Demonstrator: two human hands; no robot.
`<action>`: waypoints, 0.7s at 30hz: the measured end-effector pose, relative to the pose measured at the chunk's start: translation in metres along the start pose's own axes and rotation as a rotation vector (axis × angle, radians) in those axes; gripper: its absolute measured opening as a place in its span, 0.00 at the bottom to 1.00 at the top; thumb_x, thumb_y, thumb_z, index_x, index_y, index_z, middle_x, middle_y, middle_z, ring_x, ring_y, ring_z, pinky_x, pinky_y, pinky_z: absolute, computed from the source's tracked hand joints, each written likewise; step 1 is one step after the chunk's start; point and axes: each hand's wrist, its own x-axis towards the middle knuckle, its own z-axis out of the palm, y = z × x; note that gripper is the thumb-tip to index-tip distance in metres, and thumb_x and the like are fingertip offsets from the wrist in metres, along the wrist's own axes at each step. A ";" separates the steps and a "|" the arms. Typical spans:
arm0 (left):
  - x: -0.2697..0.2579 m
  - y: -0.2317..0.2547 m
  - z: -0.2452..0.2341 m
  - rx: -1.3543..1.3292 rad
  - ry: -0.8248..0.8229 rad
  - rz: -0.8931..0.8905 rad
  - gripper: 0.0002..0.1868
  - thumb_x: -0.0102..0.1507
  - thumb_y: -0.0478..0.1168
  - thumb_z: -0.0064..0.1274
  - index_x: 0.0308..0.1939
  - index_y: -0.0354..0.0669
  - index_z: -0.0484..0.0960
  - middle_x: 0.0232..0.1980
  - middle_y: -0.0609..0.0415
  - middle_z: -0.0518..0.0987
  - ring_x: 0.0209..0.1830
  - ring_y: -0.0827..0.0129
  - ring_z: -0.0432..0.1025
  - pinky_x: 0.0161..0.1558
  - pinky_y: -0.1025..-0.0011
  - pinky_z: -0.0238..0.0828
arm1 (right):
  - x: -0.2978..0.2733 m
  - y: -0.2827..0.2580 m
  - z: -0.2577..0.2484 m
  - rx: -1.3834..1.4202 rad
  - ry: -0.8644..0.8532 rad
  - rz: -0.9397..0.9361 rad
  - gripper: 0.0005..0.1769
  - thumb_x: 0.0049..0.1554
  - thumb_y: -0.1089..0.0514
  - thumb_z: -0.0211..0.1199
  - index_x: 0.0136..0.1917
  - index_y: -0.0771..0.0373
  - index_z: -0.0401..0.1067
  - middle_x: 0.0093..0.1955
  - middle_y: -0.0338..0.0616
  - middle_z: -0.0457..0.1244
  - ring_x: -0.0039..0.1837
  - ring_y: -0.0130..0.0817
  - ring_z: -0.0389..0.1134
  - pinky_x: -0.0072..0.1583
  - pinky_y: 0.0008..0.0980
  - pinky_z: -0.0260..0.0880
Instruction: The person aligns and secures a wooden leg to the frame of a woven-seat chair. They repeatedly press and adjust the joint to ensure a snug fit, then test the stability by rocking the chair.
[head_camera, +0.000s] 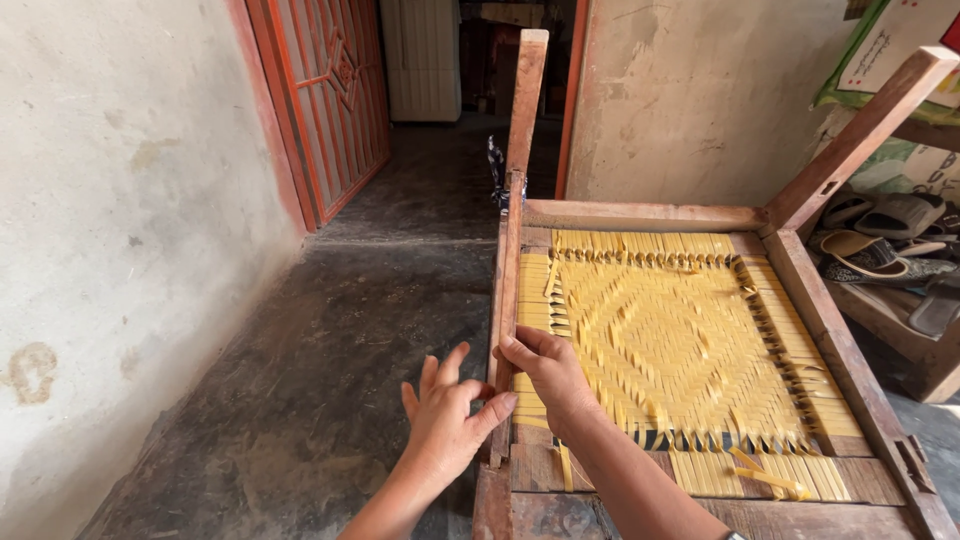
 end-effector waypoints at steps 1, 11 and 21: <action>0.001 0.000 0.000 0.031 -0.001 -0.009 0.32 0.58 0.66 0.49 0.41 0.42 0.88 0.78 0.43 0.51 0.79 0.37 0.29 0.65 0.22 0.16 | 0.001 0.000 0.000 -0.021 -0.001 -0.013 0.24 0.57 0.54 0.62 0.63 0.69 0.72 0.49 0.47 0.71 0.54 0.31 0.70 0.57 0.34 0.70; 0.002 0.006 -0.006 0.100 0.008 0.033 0.29 0.59 0.64 0.50 0.41 0.42 0.88 0.80 0.41 0.47 0.79 0.36 0.28 0.64 0.22 0.15 | 0.000 -0.005 -0.004 -0.061 -0.051 -0.015 0.25 0.58 0.54 0.61 0.64 0.71 0.71 0.51 0.48 0.71 0.56 0.34 0.70 0.59 0.36 0.69; 0.005 0.000 0.001 0.066 0.007 -0.009 0.32 0.59 0.66 0.48 0.49 0.45 0.87 0.78 0.37 0.47 0.79 0.34 0.29 0.64 0.21 0.14 | 0.012 0.001 -0.010 -0.156 -0.061 0.011 0.28 0.58 0.51 0.60 0.68 0.68 0.66 0.56 0.48 0.70 0.61 0.34 0.70 0.62 0.35 0.68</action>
